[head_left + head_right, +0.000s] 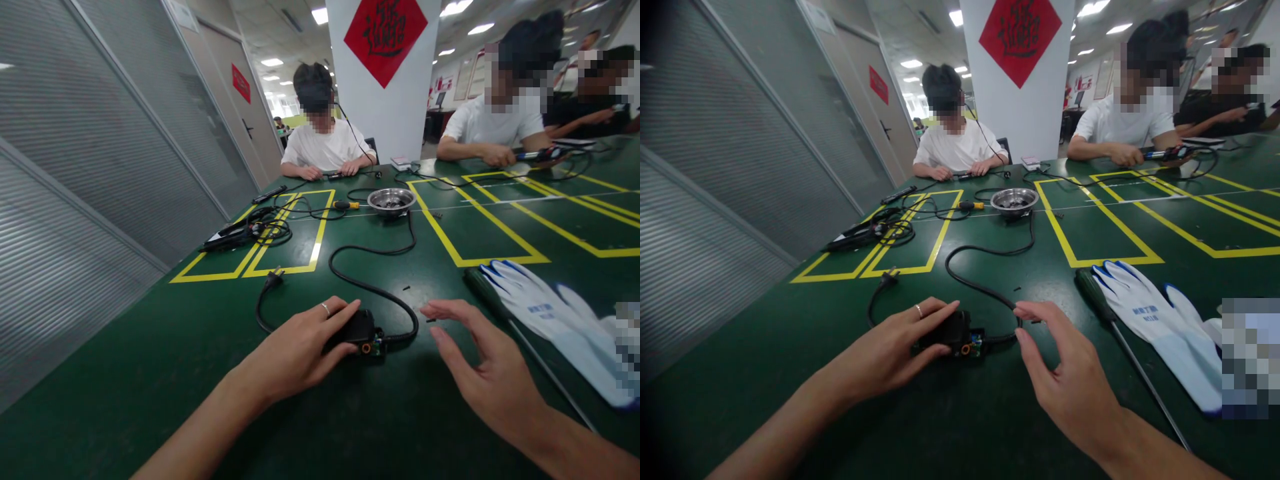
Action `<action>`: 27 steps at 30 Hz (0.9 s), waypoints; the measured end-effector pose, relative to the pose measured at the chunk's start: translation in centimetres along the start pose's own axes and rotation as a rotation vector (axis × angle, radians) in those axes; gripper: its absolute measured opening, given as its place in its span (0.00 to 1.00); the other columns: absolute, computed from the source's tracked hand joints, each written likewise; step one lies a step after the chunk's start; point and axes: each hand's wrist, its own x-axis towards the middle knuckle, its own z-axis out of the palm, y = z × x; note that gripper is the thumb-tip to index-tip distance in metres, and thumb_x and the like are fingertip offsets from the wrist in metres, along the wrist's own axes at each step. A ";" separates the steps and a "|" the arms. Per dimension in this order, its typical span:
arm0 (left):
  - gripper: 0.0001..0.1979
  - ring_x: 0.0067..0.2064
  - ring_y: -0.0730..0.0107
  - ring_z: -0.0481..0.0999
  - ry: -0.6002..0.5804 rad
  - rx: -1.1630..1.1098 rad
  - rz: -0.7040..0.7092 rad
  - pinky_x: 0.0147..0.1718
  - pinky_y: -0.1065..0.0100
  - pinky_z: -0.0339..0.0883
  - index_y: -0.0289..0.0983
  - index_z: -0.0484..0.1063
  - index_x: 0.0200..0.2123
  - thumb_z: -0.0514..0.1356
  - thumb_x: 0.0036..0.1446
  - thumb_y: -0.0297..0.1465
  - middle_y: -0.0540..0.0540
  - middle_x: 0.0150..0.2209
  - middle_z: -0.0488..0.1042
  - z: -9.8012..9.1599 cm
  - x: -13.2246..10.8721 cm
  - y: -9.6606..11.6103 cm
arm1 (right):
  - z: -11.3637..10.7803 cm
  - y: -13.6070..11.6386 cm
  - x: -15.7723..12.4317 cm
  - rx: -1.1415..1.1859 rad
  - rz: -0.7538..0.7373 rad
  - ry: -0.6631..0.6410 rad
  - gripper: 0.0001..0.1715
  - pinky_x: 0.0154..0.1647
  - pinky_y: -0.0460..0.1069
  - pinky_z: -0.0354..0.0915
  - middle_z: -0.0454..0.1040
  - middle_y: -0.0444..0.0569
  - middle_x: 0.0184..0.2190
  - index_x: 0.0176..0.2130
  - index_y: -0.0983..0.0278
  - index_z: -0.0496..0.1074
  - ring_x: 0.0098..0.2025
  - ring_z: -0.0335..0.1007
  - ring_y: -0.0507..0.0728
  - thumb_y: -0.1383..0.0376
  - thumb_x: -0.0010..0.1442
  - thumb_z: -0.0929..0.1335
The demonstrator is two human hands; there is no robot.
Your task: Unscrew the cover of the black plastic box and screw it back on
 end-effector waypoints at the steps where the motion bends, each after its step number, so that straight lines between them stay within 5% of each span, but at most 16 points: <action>1: 0.27 0.54 0.55 0.69 -0.042 0.043 0.013 0.54 0.53 0.64 0.43 0.53 0.64 0.55 0.64 0.33 0.42 0.59 0.62 0.2 0.1 -0.1 | 0.0 0.1 0.1 -0.010 -0.013 0.009 0.15 0.48 0.51 0.70 0.74 0.47 0.44 0.49 0.58 0.65 0.46 0.71 0.53 0.65 0.60 0.64; 12: 0.23 0.53 0.58 0.71 -0.081 0.070 0.071 0.53 0.56 0.66 0.41 0.57 0.61 0.56 0.64 0.36 0.42 0.54 0.68 2.2 1.0 0.2 | 0.0 0.1 -0.3 -0.060 -0.128 -0.025 0.17 0.46 0.48 0.69 0.73 0.46 0.43 0.49 0.58 0.65 0.46 0.70 0.51 0.68 0.60 0.64; 17: 0.38 0.65 0.50 0.53 0.105 0.163 0.103 0.62 0.48 0.51 0.37 0.47 0.65 0.58 0.59 0.48 0.36 0.65 0.54 2.3 1.1 0.9 | -1.4 1.0 1.4 -0.276 -0.179 0.005 0.15 0.46 0.52 0.68 0.72 0.48 0.43 0.49 0.59 0.66 0.45 0.69 0.55 0.63 0.61 0.63; 22: 0.38 0.66 0.51 0.51 -0.035 0.210 0.084 0.63 0.50 0.49 0.35 0.42 0.66 0.56 0.62 0.44 0.36 0.65 0.54 4.4 1.6 1.4 | -4.1 5.1 2.9 -0.814 0.099 -0.203 0.26 0.34 0.61 0.66 0.72 0.61 0.39 0.41 0.66 0.70 0.39 0.70 0.68 0.47 0.58 0.61; 27: 0.33 0.64 0.53 0.57 -0.038 0.244 0.048 0.62 0.54 0.51 0.35 0.45 0.66 0.57 0.63 0.37 0.37 0.64 0.57 5.3 1.9 1.3 | -4.4 8.9 2.3 -0.765 0.265 -0.238 0.19 0.24 0.57 0.60 0.71 0.61 0.27 0.31 0.67 0.69 0.25 0.67 0.64 0.53 0.54 0.63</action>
